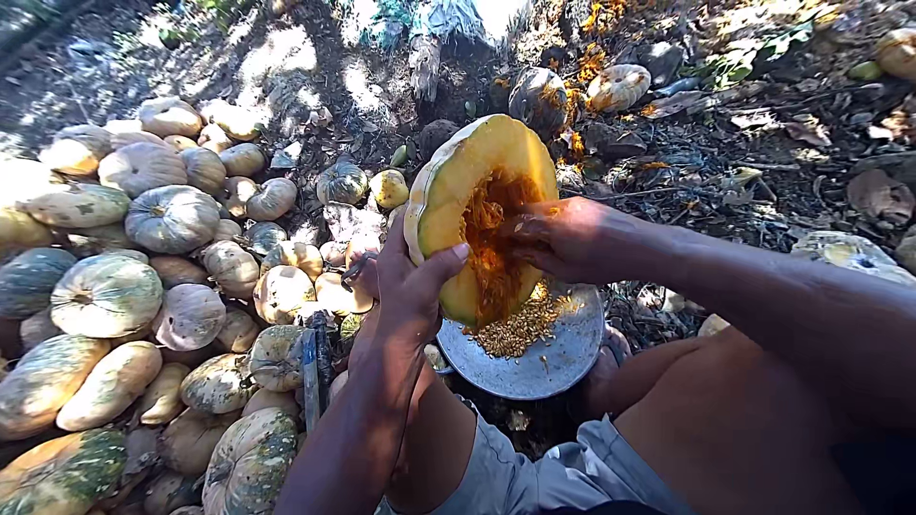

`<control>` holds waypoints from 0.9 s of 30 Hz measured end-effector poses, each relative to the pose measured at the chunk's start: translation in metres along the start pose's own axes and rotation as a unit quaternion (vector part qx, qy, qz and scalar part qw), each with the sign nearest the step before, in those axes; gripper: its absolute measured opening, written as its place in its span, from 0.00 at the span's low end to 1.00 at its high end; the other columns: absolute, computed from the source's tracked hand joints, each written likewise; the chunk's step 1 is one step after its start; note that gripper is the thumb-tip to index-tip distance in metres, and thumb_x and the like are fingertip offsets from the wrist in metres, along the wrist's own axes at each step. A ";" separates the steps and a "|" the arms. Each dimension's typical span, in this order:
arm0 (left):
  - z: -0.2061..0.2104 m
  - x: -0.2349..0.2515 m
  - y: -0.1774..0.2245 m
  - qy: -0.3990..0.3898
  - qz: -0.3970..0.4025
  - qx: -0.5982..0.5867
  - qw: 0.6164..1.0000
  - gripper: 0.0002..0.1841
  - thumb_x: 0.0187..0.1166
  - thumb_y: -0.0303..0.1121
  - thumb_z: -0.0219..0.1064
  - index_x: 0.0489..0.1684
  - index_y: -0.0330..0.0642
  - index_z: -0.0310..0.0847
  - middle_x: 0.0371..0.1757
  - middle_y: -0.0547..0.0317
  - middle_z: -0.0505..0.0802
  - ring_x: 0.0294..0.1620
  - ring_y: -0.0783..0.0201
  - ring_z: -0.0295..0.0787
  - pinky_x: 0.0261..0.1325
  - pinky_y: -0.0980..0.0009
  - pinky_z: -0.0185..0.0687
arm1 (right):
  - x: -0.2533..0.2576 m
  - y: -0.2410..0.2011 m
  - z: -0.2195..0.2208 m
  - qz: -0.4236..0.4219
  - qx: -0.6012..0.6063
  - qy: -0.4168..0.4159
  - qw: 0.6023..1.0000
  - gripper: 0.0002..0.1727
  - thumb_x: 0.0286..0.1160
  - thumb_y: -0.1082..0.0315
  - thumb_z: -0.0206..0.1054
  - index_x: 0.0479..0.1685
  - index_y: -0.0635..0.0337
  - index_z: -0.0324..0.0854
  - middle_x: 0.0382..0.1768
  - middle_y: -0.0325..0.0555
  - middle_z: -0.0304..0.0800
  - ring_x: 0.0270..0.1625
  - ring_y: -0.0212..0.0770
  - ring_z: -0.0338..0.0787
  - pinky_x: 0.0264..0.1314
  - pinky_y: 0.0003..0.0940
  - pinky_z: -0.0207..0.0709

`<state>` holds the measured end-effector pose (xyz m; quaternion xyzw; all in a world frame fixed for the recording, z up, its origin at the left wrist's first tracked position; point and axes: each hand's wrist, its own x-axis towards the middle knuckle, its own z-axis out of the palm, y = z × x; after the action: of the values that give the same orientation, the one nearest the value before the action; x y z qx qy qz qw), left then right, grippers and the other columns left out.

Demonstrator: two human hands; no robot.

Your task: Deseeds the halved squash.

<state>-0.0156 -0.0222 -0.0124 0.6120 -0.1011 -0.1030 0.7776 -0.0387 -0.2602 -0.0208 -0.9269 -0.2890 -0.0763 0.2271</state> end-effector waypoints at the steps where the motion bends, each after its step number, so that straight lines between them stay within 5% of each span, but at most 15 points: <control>1: 0.002 -0.001 -0.002 -0.001 0.005 0.006 1.000 0.33 0.59 0.26 0.73 0.72 0.51 0.76 0.53 0.55 0.92 0.47 0.63 0.93 0.47 0.61 0.93 | 0.003 -0.006 0.003 0.026 -0.032 -0.001 0.999 0.08 0.70 0.63 0.68 0.42 0.53 0.89 0.35 0.43 0.90 0.34 0.44 0.91 0.34 0.46 0.84; 6: 0.002 -0.001 -0.003 -0.008 0.048 0.020 0.999 0.38 0.59 0.24 0.74 0.79 0.51 0.72 0.59 0.56 0.90 0.52 0.63 0.92 0.52 0.61 0.93 | 0.013 -0.014 0.017 0.032 -0.114 0.047 0.992 0.08 0.69 0.60 0.69 0.36 0.54 0.88 0.35 0.48 0.86 0.26 0.49 0.88 0.21 0.47 0.78; 13: -0.006 -0.003 0.000 -0.011 0.054 0.032 0.998 0.39 0.61 0.28 0.75 0.81 0.52 0.70 0.60 0.55 0.90 0.54 0.62 0.92 0.53 0.60 0.93 | 0.019 -0.015 0.018 -0.003 -0.075 0.067 0.995 0.05 0.67 0.64 0.71 0.33 0.56 0.88 0.36 0.46 0.86 0.31 0.45 0.89 0.25 0.44 0.81; 23: -0.008 -0.004 0.002 0.001 0.014 0.019 1.000 0.37 0.61 0.26 0.73 0.79 0.53 0.72 0.60 0.54 0.90 0.53 0.60 0.92 0.51 0.59 0.92 | 0.030 -0.025 0.003 0.017 -0.122 -0.092 0.988 0.06 0.64 0.63 0.75 0.38 0.48 0.91 0.36 0.41 0.88 0.35 0.43 0.90 0.31 0.46 0.82; 27: -0.010 -0.002 0.002 -0.010 0.003 0.013 1.000 0.33 0.61 0.27 0.72 0.74 0.51 0.75 0.56 0.55 0.91 0.49 0.62 0.92 0.48 0.61 0.93 | 0.021 -0.015 0.001 -0.019 -0.044 -0.087 0.995 0.02 0.62 0.70 0.73 0.32 0.53 0.89 0.39 0.38 0.87 0.37 0.36 0.89 0.36 0.38 0.85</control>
<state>-0.0150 -0.0118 -0.0130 0.6203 -0.1117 -0.1056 0.7691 -0.0301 -0.2381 -0.0097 -0.9334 -0.3213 -0.0124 0.1590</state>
